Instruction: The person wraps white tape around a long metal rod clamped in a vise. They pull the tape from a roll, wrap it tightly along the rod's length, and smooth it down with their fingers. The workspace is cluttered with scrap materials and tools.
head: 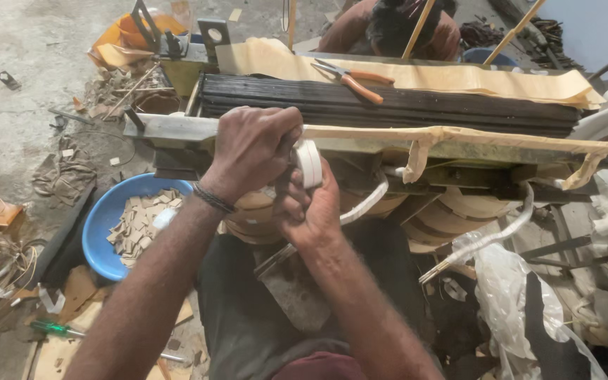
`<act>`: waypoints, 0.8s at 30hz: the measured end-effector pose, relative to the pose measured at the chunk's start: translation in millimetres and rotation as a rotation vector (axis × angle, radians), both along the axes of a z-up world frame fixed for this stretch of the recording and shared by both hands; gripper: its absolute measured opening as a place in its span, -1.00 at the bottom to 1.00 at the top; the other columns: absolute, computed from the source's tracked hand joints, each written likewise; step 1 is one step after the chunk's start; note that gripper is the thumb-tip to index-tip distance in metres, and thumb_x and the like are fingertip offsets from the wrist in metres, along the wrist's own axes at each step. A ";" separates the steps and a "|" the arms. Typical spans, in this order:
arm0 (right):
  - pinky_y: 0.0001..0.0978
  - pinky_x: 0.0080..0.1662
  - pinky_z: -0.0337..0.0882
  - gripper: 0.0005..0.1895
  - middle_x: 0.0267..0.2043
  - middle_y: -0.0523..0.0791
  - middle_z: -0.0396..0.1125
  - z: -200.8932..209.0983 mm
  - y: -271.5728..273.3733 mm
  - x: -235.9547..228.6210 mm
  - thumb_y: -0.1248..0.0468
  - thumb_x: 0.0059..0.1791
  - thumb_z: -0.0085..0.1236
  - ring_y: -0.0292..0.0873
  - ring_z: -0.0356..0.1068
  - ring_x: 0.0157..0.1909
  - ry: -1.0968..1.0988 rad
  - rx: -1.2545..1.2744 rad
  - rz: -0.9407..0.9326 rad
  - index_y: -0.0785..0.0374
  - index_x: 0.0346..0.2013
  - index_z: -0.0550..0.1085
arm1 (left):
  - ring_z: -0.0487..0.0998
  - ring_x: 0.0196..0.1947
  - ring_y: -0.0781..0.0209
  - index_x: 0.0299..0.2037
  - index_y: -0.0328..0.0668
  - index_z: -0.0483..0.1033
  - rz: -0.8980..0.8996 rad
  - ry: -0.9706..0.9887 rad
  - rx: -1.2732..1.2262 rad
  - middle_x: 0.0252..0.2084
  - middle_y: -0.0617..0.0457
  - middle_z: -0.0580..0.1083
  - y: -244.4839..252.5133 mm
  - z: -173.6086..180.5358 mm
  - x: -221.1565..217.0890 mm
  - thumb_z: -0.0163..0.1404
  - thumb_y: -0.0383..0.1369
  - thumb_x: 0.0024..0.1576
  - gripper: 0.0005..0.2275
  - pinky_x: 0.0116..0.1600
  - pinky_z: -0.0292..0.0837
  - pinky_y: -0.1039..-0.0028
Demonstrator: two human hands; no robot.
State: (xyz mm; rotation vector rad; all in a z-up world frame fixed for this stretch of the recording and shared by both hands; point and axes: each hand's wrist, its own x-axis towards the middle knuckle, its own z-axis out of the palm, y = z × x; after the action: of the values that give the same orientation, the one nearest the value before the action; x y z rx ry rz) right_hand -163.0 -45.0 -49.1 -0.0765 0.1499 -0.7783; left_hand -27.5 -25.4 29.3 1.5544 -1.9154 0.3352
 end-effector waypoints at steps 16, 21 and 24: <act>-0.16 0.31 0.37 -0.48 0.25 -0.04 0.30 -15.2 8.4 -29.8 0.00 0.28 -0.43 -0.10 0.33 0.28 -0.074 -0.314 0.017 0.25 0.37 0.26 | 0.46 -0.08 -0.11 -0.18 -0.27 0.50 0.298 -0.001 -0.280 -0.13 -0.13 0.45 44.3 -3.4 -83.3 0.19 -0.18 0.10 -0.70 0.10 0.29 0.09; 0.02 0.32 0.29 -0.50 0.28 -0.03 0.24 -16.0 -11.5 -37.7 0.01 0.23 -0.40 -0.06 0.30 0.28 0.111 -0.392 -0.203 0.14 0.41 0.14 | 0.47 -0.18 -0.10 -0.27 -0.27 0.41 0.168 -0.048 -0.366 -0.25 -0.12 0.40 -12.6 3.8 -54.5 0.13 -0.19 0.23 -0.72 -0.05 0.39 0.14; 0.00 0.41 0.30 -0.56 0.28 0.01 0.18 -9.5 -41.1 -40.0 0.07 0.27 -0.28 0.00 0.30 0.32 0.169 -0.485 -0.434 0.20 0.39 0.15 | 0.49 -0.40 0.05 -0.33 -0.29 0.44 0.090 -0.005 -0.230 -0.41 -0.06 0.40 -55.4 9.2 -35.1 0.09 -0.21 0.29 -0.72 -0.29 0.40 0.19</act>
State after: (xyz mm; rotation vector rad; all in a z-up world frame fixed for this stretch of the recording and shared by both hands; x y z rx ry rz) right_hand -203.0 -86.1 -58.5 -0.5851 0.1364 -1.2310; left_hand -62.5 -80.8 38.5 1.4894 -1.7454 0.5783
